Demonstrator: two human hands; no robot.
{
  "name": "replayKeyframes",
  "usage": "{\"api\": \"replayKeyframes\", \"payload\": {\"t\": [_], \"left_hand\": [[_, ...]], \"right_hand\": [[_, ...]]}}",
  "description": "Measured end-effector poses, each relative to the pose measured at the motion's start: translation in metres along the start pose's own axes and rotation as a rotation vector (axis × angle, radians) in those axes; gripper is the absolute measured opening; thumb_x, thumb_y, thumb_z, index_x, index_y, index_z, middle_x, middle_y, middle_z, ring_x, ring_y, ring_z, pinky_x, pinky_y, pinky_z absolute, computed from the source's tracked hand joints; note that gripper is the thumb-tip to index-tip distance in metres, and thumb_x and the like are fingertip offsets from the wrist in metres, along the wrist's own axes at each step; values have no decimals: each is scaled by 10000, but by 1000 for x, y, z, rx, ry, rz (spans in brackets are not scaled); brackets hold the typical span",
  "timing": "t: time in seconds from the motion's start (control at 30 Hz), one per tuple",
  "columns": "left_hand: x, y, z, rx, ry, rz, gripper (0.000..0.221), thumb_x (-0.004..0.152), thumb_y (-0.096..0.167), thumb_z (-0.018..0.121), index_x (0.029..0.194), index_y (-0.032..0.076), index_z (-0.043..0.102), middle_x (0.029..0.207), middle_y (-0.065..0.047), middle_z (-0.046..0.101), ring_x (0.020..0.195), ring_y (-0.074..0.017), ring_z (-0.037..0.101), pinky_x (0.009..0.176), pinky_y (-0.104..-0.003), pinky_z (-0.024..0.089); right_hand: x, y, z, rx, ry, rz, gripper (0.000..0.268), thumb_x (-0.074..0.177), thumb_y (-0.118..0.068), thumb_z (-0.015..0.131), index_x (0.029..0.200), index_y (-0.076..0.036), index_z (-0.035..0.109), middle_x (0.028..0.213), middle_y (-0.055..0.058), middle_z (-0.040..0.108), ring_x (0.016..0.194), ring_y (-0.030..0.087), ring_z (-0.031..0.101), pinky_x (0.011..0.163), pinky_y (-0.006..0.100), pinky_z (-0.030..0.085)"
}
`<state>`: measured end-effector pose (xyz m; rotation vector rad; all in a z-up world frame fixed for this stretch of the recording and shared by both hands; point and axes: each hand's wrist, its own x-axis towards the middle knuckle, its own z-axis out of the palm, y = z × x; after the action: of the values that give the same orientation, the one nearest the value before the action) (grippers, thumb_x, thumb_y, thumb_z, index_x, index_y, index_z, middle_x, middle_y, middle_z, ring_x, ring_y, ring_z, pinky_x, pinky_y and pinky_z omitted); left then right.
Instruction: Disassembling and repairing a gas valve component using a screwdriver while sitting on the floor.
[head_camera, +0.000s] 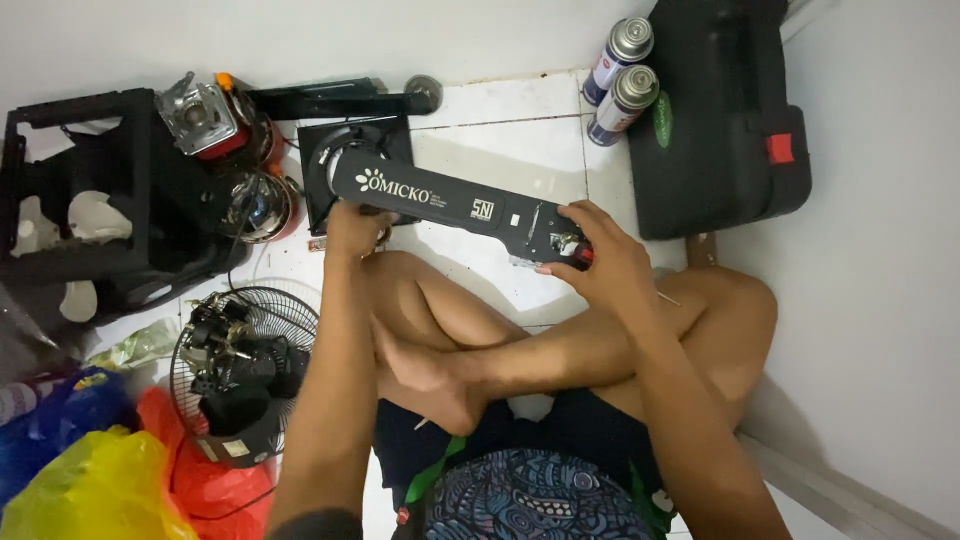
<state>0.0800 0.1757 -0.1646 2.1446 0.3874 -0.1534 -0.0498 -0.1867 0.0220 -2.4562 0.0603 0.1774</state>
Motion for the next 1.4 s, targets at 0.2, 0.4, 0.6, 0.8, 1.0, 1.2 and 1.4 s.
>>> {"api": "replayKeyframes", "payload": {"t": [0.2,0.4,0.6,0.8,1.0,1.2,1.4], "left_hand": [[55,8,22,-43,-45,-46,442,782,142,821,1215,156,740,1143,-91,742,1092,-317,703,934,-454,528],[66,1,41,-65,25,-37,361,798,168,826,1151,167,755,1076,-81,749,1044,-305,714,906,-445,530],[73,-12,55,-88,95,-37,281,814,194,832,1087,177,769,1010,-71,755,995,-293,726,879,-435,533],[88,-21,50,-109,182,-20,203,830,219,838,1023,187,784,944,-60,762,947,-281,738,851,-426,535],[98,-33,36,-121,267,-5,131,846,245,844,959,198,798,877,-50,769,899,-269,749,823,-417,538],[23,-13,-75,-318,686,403,182,813,51,838,979,109,795,904,-117,749,858,-252,730,817,-353,562],[-168,142,-79,-266,381,530,320,855,-41,698,1145,95,699,1081,-103,698,1025,-231,651,963,-311,443]], "right_hand": [[2,2,4,68,39,-66,742,767,-357,899,1436,-236,601,1494,121,568,1326,370,576,1056,502,488],[5,7,4,85,74,-76,737,758,-358,901,1424,-235,610,1486,120,578,1322,373,576,1059,516,485],[8,2,-2,147,78,-75,711,762,-281,912,1398,-159,618,1442,200,592,1293,459,578,1040,576,485],[10,-2,0,146,68,-53,722,753,-314,915,1403,-193,627,1467,151,588,1317,409,575,1073,549,471],[6,-1,1,136,63,-59,705,774,-308,907,1406,-182,618,1471,163,581,1314,411,573,1068,546,470],[4,2,7,130,39,-23,793,734,-357,910,1445,-225,584,1496,102,579,1356,349,553,1104,524,451],[3,8,6,189,-74,38,945,722,-256,928,1546,-258,464,1524,97,562,1409,355,502,1128,485,441]]}}
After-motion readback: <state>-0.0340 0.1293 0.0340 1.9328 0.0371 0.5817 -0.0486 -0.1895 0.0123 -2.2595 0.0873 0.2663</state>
